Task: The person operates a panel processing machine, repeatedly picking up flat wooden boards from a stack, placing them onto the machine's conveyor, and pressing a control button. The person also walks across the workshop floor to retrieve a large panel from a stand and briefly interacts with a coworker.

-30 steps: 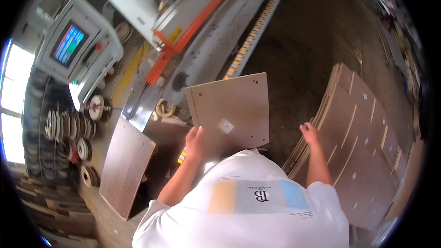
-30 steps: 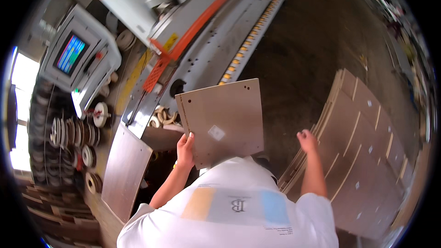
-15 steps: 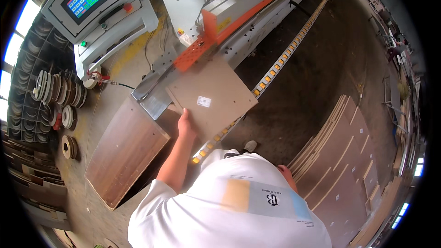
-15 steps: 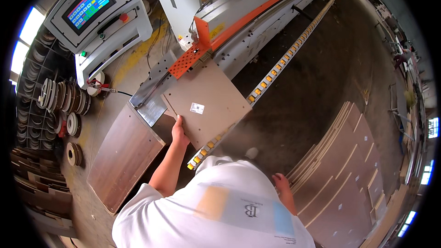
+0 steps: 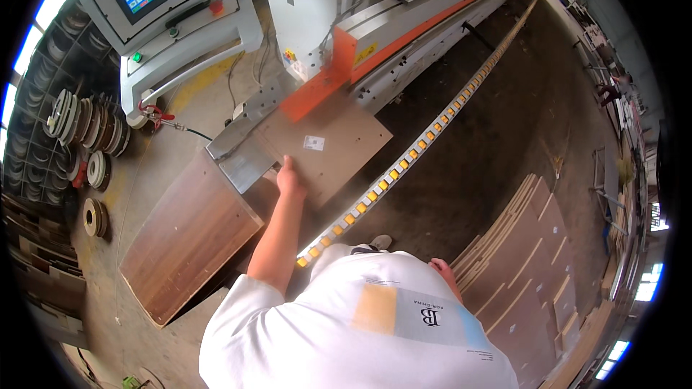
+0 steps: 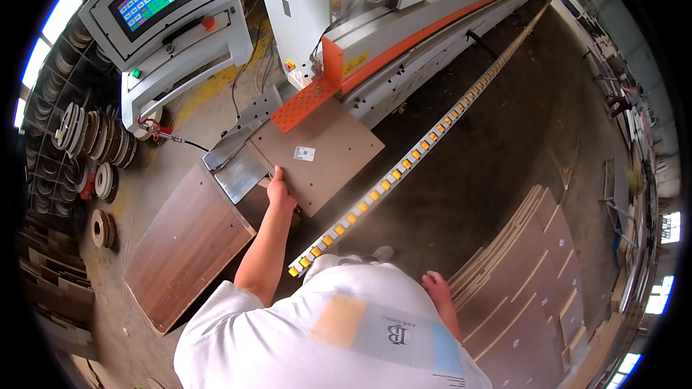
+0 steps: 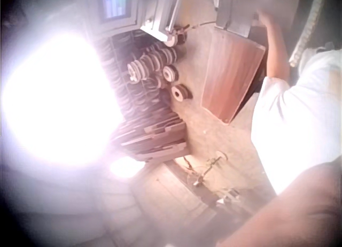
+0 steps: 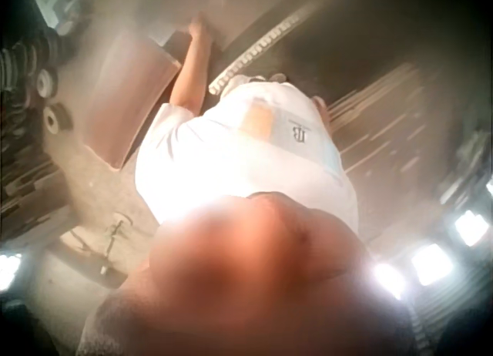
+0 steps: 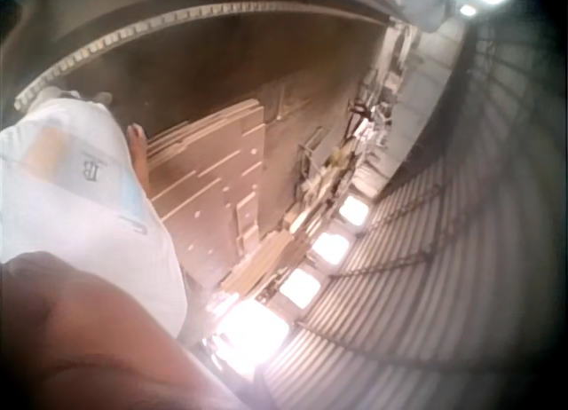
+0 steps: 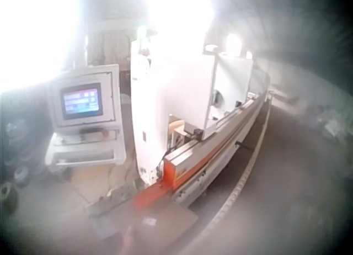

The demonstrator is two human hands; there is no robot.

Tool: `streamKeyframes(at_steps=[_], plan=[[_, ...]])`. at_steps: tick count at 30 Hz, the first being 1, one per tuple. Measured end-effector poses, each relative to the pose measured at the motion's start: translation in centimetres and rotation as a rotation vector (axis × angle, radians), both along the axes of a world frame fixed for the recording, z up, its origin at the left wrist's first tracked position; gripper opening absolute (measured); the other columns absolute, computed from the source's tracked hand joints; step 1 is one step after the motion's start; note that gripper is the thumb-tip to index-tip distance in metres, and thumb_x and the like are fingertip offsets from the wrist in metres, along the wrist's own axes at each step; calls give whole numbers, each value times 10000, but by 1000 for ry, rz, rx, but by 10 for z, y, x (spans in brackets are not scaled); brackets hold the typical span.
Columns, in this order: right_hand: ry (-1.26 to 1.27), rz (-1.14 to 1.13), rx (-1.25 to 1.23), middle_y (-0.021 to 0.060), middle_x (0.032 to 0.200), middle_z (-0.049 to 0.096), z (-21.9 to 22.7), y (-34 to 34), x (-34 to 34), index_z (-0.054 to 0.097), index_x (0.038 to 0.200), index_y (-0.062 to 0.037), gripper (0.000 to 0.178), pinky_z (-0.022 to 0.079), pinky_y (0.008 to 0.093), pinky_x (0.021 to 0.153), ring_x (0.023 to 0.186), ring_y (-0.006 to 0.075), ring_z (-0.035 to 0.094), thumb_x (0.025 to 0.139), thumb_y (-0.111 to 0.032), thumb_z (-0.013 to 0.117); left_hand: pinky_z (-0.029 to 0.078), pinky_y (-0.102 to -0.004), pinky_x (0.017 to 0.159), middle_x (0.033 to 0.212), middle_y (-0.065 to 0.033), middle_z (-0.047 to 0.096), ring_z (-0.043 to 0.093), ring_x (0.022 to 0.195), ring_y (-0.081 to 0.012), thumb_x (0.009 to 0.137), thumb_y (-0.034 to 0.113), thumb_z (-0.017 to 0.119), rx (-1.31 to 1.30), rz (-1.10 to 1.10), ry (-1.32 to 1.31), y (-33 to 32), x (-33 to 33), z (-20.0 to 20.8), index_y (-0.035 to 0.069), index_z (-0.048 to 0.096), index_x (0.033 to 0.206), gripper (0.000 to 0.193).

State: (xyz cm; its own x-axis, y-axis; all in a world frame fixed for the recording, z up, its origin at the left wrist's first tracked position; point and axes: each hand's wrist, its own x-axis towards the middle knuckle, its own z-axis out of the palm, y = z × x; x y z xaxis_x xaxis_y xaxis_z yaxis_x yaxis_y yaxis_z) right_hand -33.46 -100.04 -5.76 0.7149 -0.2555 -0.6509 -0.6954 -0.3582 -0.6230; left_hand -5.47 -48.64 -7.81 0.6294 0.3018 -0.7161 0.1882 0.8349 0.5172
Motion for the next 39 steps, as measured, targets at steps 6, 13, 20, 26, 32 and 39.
streamKeyframes(at_steps=[6,13,20,26,32,39], plan=[[9,48,31,127,1113,740,-21,-7,21,625,1323,-18,475,553,302,793,888,165,697,933,-262,742,555,-438,900,1215,-170,660,662,1057,-296,1043,392,584,13,-3,-76,-33,49,-27,-78,584,1288,530],[-18,89,51,125,1113,741,-44,-3,0,636,1306,-16,448,562,328,847,964,186,711,952,-277,722,552,-352,780,1058,-119,716,697,925,-233,981,344,665,467,-500,-105,-34,86,-65,-33,644,1195,434],[-61,219,-79,123,1099,744,-113,-40,-67,691,1223,-25,420,539,340,930,1032,187,694,941,-334,728,548,-312,745,1012,-67,719,671,882,-138,947,185,701,1192,-382,-383,53,77,73,21,660,1186,293],[29,153,-99,122,1096,746,-60,-8,-36,699,1211,-22,421,538,334,922,1031,178,692,937,-341,728,539,-379,826,1026,-132,740,678,896,-260,898,232,692,1670,19,-290,256,147,208,63,666,1228,371],[34,75,-94,117,1090,749,-38,19,-17,707,1195,-17,420,535,325,912,1031,165,689,936,-347,721,519,-478,978,1461,-157,540,609,1233,-356,893,267,664,2132,85,40,367,217,314,135,536,1417,555],[9,97,-188,121,1092,750,-17,46,5,719,1161,-15,410,536,338,910,1033,180,697,942,-361,693,528,-467,1008,1680,-68,273,534,1370,-320,923,192,520,2126,-143,360,404,274,375,125,502,1454,536]])
